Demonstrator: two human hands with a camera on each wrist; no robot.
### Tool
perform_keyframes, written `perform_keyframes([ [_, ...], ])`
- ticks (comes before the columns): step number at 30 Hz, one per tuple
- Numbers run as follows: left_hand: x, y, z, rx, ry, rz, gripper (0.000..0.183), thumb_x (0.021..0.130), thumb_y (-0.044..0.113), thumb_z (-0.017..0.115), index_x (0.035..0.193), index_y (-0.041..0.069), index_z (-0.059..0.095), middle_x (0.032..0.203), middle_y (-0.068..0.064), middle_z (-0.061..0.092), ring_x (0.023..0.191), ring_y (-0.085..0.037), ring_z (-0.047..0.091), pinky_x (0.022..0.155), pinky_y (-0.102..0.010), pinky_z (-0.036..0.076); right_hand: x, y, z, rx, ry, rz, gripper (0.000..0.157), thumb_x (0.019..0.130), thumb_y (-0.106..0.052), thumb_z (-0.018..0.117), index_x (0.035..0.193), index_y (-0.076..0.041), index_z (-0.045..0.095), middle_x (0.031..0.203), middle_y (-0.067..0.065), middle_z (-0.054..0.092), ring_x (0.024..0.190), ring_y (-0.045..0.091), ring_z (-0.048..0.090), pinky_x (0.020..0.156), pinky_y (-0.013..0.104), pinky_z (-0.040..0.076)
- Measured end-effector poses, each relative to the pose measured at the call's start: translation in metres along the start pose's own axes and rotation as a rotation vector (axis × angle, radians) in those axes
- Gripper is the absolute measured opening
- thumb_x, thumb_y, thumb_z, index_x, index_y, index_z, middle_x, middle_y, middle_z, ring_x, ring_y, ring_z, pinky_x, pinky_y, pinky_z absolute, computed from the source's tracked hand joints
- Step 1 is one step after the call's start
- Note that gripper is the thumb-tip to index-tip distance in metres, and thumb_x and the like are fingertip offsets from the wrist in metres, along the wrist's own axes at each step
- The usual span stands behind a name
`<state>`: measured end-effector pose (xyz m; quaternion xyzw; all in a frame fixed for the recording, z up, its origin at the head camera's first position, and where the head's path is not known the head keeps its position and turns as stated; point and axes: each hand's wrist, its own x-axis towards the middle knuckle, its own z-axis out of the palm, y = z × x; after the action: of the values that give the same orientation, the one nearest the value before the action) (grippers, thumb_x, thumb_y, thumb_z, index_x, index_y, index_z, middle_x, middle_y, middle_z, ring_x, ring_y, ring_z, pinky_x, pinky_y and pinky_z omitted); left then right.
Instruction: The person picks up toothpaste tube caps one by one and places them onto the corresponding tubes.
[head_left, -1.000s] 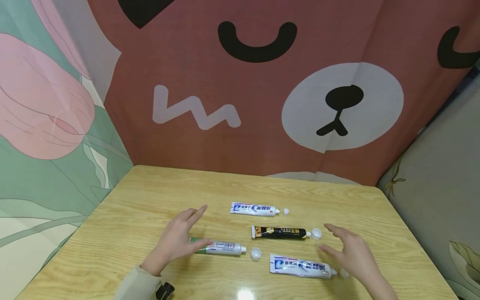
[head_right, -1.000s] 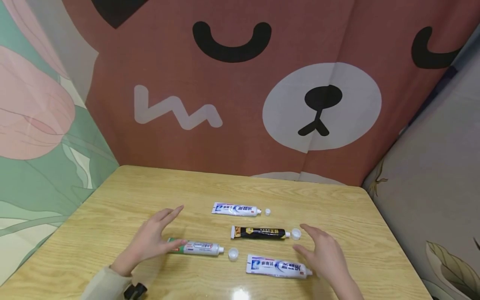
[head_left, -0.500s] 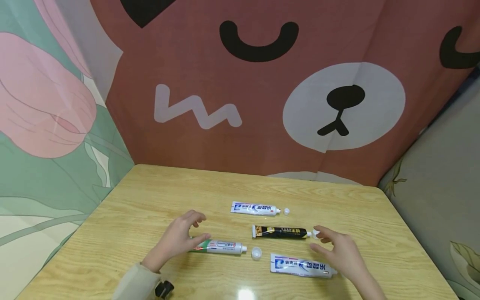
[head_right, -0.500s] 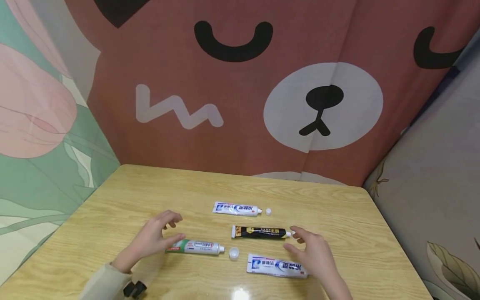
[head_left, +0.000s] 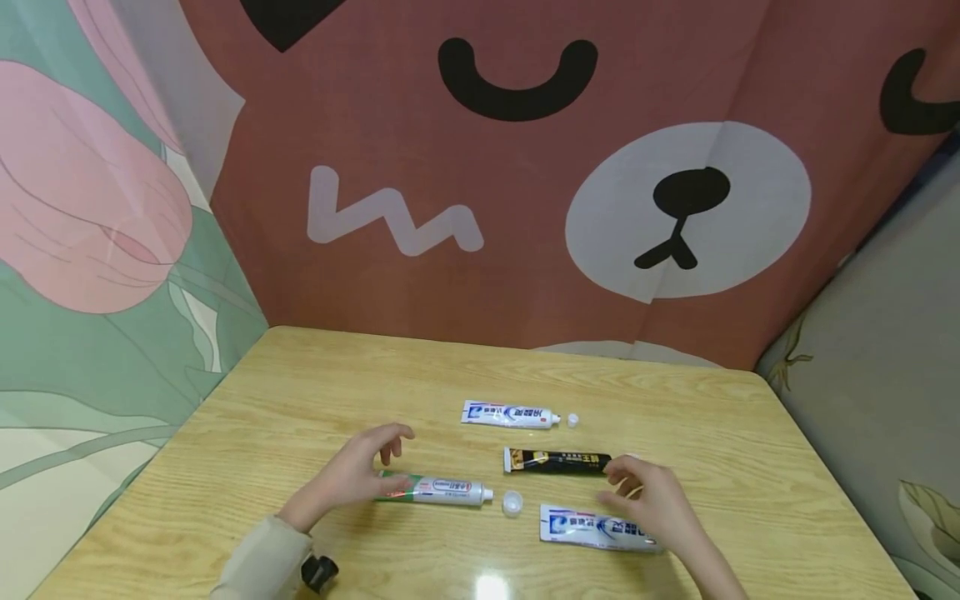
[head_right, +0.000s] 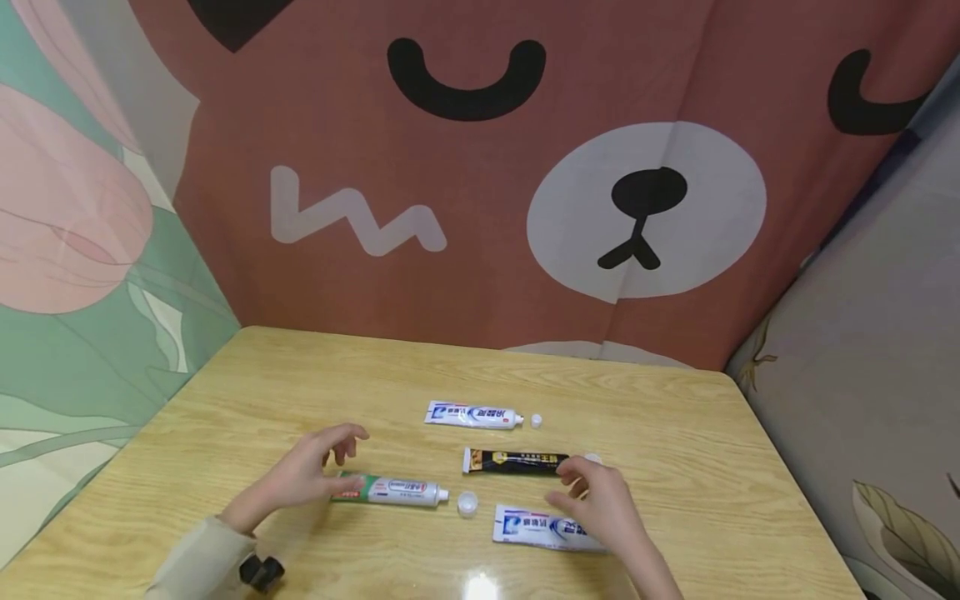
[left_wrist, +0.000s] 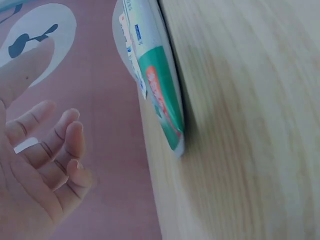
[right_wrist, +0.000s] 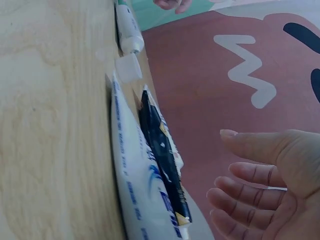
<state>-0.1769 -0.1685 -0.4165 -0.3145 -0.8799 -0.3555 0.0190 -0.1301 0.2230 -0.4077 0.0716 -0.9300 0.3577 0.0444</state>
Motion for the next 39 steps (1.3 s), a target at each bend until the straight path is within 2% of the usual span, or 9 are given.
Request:
perform_keyframes([
  [2, 0.0, -0.003, 0.0, -0.038, -0.028, -0.004, 0.052, 0.073, 0.019, 0.077, 0.117, 0.006, 0.053, 0.087, -0.004, 0.054, 0.073, -0.02, 0.05, 0.061, -0.03, 0.044, 0.001, 0.001, 0.003, 0.025, -0.017, -0.019, 0.032, 0.068, -0.015, 0.079, 0.094, -0.002, 0.064, 0.081, 0.004, 0.063, 0.065, 0.009, 0.057, 0.059, 0.021, 0.048],
  [8, 0.002, -0.014, -0.001, -0.124, -0.077, -0.016, 0.058, 0.071, 0.018, 0.079, 0.12, 0.007, 0.052, 0.09, -0.008, 0.054, 0.075, -0.022, 0.05, 0.057, -0.025, 0.04, 0.006, 0.003, 0.013, 0.08, -0.054, -0.099, 0.041, 0.068, -0.016, 0.079, 0.102, 0.001, 0.063, 0.081, 0.005, 0.061, 0.066, 0.009, 0.057, 0.059, 0.022, 0.048],
  [12, 0.002, -0.018, -0.002, -0.157, -0.086, -0.011, 0.059, 0.07, 0.018, 0.079, 0.12, 0.006, 0.051, 0.091, -0.009, 0.055, 0.076, -0.023, 0.051, 0.059, -0.03, 0.042, 0.008, 0.004, 0.02, 0.128, -0.061, -0.135, 0.043, 0.067, -0.014, 0.08, 0.102, 0.003, 0.062, 0.081, 0.007, 0.062, 0.067, 0.009, 0.057, 0.059, 0.022, 0.049],
  [16, 0.002, -0.008, -0.008, -0.171, -0.087, -0.03, 0.057, 0.069, 0.011, 0.079, 0.119, 0.003, 0.051, 0.091, -0.006, 0.055, 0.077, -0.028, 0.051, 0.062, -0.036, 0.041, 0.011, 0.002, 0.027, 0.161, -0.084, -0.132, 0.046, 0.066, -0.018, 0.08, 0.103, 0.004, 0.062, 0.082, 0.007, 0.061, 0.068, 0.012, 0.058, 0.059, 0.023, 0.048],
  [20, 0.002, -0.011, -0.008, -0.18, -0.094, -0.047, 0.058, 0.069, 0.008, 0.078, 0.12, 0.003, 0.051, 0.092, -0.007, 0.056, 0.08, -0.031, 0.051, 0.062, -0.037, 0.04, 0.012, 0.0, 0.034, 0.184, -0.112, -0.134, 0.052, 0.065, -0.021, 0.081, 0.106, 0.004, 0.061, 0.083, 0.007, 0.06, 0.07, 0.015, 0.058, 0.059, 0.022, 0.048],
  [24, 0.001, -0.031, -0.003, -0.206, -0.114, -0.035, 0.06, 0.071, 0.017, 0.078, 0.122, 0.003, 0.05, 0.096, -0.01, 0.058, 0.081, -0.027, 0.051, 0.062, -0.034, 0.038, 0.013, -0.001, 0.042, 0.206, -0.134, -0.162, 0.056, 0.065, -0.023, 0.081, 0.108, 0.005, 0.06, 0.085, 0.009, 0.059, 0.07, 0.017, 0.059, 0.059, 0.023, 0.049],
  [31, 0.0, -0.042, 0.0, -0.228, -0.16, -0.021, 0.06, 0.072, 0.021, 0.077, 0.122, 0.002, 0.051, 0.098, -0.011, 0.059, 0.082, -0.028, 0.052, 0.064, -0.032, 0.04, 0.015, -0.005, 0.053, 0.188, -0.181, -0.216, 0.056, 0.066, -0.022, 0.08, 0.11, 0.004, 0.058, 0.086, 0.008, 0.057, 0.072, 0.019, 0.058, 0.06, 0.023, 0.049],
  [39, 0.001, -0.047, 0.004, -0.255, -0.196, -0.058, 0.058, 0.073, 0.021, 0.077, 0.122, 0.003, 0.052, 0.099, -0.01, 0.059, 0.086, -0.027, 0.051, 0.071, -0.034, 0.04, 0.021, -0.014, 0.065, 0.106, -0.188, -0.262, 0.055, 0.065, -0.021, 0.081, 0.11, 0.002, 0.06, 0.082, 0.002, 0.055, 0.07, 0.014, 0.054, 0.061, 0.024, 0.048],
])
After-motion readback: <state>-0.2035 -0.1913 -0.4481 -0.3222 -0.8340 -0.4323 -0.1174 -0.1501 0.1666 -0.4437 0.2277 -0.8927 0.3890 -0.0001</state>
